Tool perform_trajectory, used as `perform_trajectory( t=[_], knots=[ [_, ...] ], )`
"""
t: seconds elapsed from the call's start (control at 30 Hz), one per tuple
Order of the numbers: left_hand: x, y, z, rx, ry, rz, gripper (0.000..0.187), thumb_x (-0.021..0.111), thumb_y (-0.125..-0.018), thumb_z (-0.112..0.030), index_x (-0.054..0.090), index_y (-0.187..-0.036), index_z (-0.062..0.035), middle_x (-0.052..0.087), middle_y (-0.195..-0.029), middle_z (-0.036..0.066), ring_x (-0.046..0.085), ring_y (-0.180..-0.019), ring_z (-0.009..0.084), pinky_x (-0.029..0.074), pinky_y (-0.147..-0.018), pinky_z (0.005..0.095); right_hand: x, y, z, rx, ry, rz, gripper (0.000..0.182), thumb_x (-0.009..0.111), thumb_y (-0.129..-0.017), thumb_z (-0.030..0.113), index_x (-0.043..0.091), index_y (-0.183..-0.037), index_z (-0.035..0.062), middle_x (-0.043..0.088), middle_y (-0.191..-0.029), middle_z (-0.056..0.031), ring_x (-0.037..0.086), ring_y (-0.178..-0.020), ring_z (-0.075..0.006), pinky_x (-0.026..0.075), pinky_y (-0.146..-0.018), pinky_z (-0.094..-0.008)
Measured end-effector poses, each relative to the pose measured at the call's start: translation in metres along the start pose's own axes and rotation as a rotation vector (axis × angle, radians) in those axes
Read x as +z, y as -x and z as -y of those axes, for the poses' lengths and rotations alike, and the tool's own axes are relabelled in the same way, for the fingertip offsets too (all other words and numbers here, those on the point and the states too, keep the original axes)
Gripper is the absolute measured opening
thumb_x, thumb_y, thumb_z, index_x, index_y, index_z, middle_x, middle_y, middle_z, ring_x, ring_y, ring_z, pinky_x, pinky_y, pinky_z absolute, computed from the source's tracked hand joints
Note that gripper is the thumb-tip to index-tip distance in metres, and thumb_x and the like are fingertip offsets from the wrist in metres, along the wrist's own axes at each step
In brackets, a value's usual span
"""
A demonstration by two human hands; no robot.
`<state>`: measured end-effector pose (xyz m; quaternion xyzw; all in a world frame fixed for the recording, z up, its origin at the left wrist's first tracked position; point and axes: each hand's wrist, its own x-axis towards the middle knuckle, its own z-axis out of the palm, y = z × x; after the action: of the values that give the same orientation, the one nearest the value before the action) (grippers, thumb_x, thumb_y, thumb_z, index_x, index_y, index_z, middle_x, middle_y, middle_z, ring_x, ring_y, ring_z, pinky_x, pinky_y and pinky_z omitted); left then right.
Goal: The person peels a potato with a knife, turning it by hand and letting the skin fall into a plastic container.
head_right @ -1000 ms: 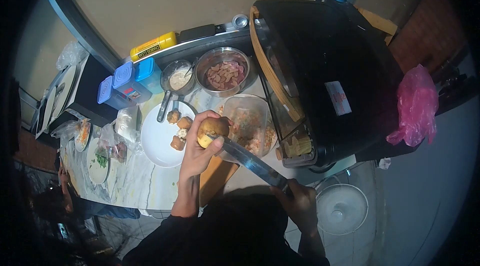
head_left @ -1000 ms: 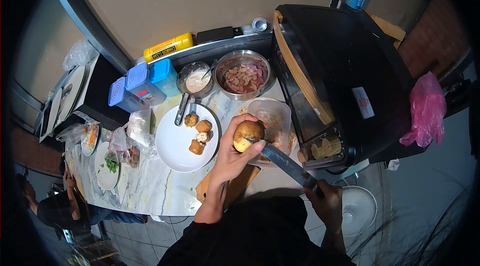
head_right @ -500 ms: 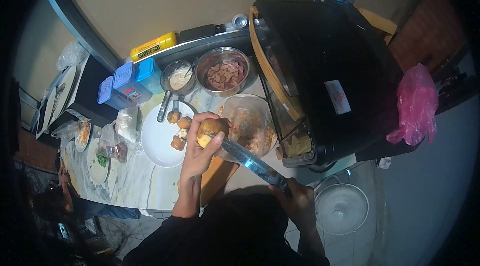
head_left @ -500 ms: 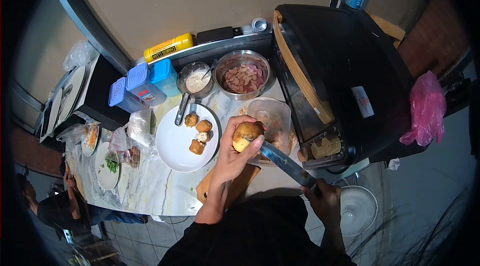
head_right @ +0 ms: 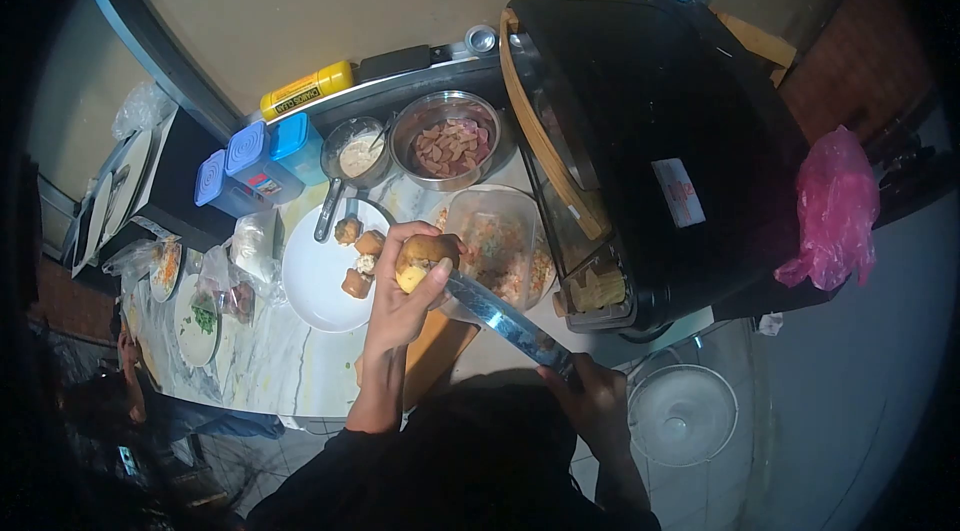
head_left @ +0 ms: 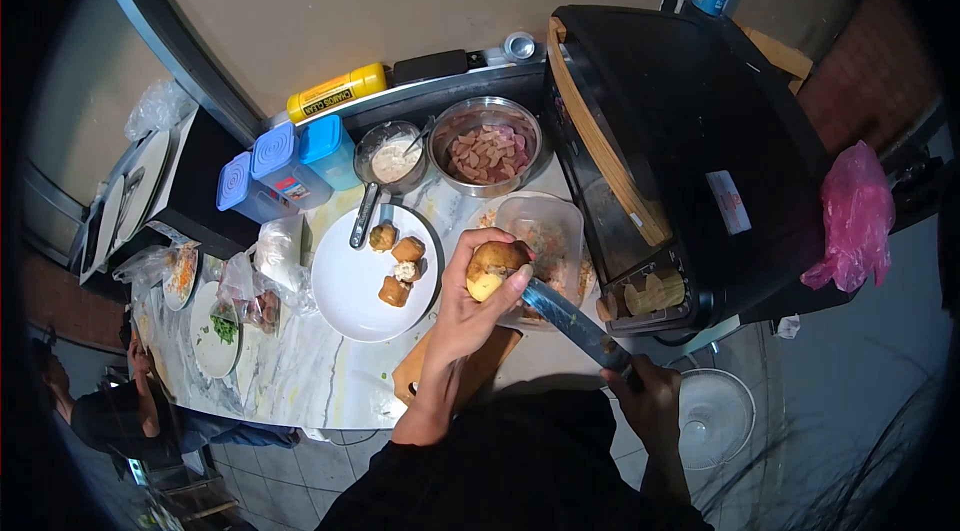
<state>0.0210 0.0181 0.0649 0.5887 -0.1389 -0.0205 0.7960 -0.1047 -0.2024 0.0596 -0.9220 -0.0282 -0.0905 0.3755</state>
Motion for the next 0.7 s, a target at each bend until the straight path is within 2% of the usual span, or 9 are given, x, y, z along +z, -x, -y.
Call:
perform_trajectory(
  t=[0.03,0.1,0.17,0.23,0.3,0.43,0.7],
  knots=[
    [0.001,0.001,0.000,-0.025,0.021,-0.008,0.035,0.066,-0.087,-0.006,0.045,-0.115,-0.0040,0.060,-0.104,0.008,0.057,-0.089,0.0106,0.049,-0.071,0.0225,0.001,0.000,0.001,0.001,0.001,0.000,0.028,0.074,-0.082,0.022,0.058,-0.084,-0.0006,0.054,-0.052,-0.0093,0.055,-0.043,-0.0218,0.039,-0.041,-0.0326],
    [0.001,0.001,0.003,-0.050,0.042,-0.015,0.035,0.066,-0.086,-0.005,0.045,-0.115,-0.0037,0.061,-0.104,0.009,0.057,-0.087,0.0105,0.050,-0.071,0.0226,0.005,-0.002,0.004,0.023,-0.037,-0.071,0.033,0.076,-0.078,0.018,0.051,-0.068,-0.0001,0.044,-0.046,-0.0086,0.046,-0.037,-0.0212,0.035,-0.041,-0.0330],
    [0.000,-0.001,0.008,0.063,-0.008,0.018,0.036,0.067,-0.086,-0.006,0.045,-0.115,-0.0038,0.061,-0.104,0.009,0.058,-0.083,0.0097,0.050,-0.067,0.0220,0.005,-0.002,0.003,0.019,-0.028,-0.065,0.033,0.076,-0.078,0.018,0.051,-0.069,-0.0003,0.044,-0.046,-0.0086,0.046,-0.037,-0.0212,0.035,-0.041,-0.0330],
    [0.001,0.000,0.004,0.027,0.018,0.036,0.036,0.067,-0.087,-0.007,0.045,-0.115,-0.0038,0.061,-0.104,0.009,0.058,-0.084,0.0102,0.051,-0.068,0.0224,0.003,-0.001,0.002,0.018,-0.018,-0.059,0.033,0.076,-0.078,0.019,0.051,-0.069,-0.0004,0.044,-0.046,-0.0085,0.046,-0.037,-0.0212,0.035,-0.041,-0.0331],
    [0.001,-0.001,0.003,-0.009,0.042,0.058,0.037,0.067,-0.087,-0.008,0.045,-0.116,-0.0038,0.061,-0.104,0.010,0.059,-0.084,0.0107,0.051,-0.069,0.0227,0.000,-0.002,0.001,0.027,0.002,0.019,0.027,0.074,-0.082,0.020,0.062,-0.094,-0.0004,0.053,-0.051,-0.0087,0.055,-0.042,-0.0215,0.040,-0.042,-0.0327],
    [0.001,-0.003,0.009,0.004,0.064,0.074,0.043,0.070,-0.085,-0.011,0.043,-0.118,-0.0034,0.061,-0.105,0.010,0.059,-0.091,0.0132,0.051,-0.075,0.0246,-0.004,-0.002,0.001,0.065,-0.011,0.052,0.026,0.075,-0.080,0.018,0.062,-0.094,0.0002,0.054,-0.052,-0.0090,0.056,-0.043,-0.0213,0.041,-0.043,-0.0326],
    [-0.006,-0.007,0.019,0.073,0.071,0.170,0.060,0.077,-0.079,-0.020,0.040,-0.123,-0.0038,0.057,-0.114,0.012,0.054,-0.105,0.0167,0.042,-0.091,0.0295,-0.006,0.005,-0.010,-0.015,0.033,0.022,0.025,0.075,-0.080,0.017,0.057,-0.079,-0.0014,0.054,-0.051,-0.0085,0.057,-0.042,-0.0226,0.042,-0.041,-0.0332]
  ],
)
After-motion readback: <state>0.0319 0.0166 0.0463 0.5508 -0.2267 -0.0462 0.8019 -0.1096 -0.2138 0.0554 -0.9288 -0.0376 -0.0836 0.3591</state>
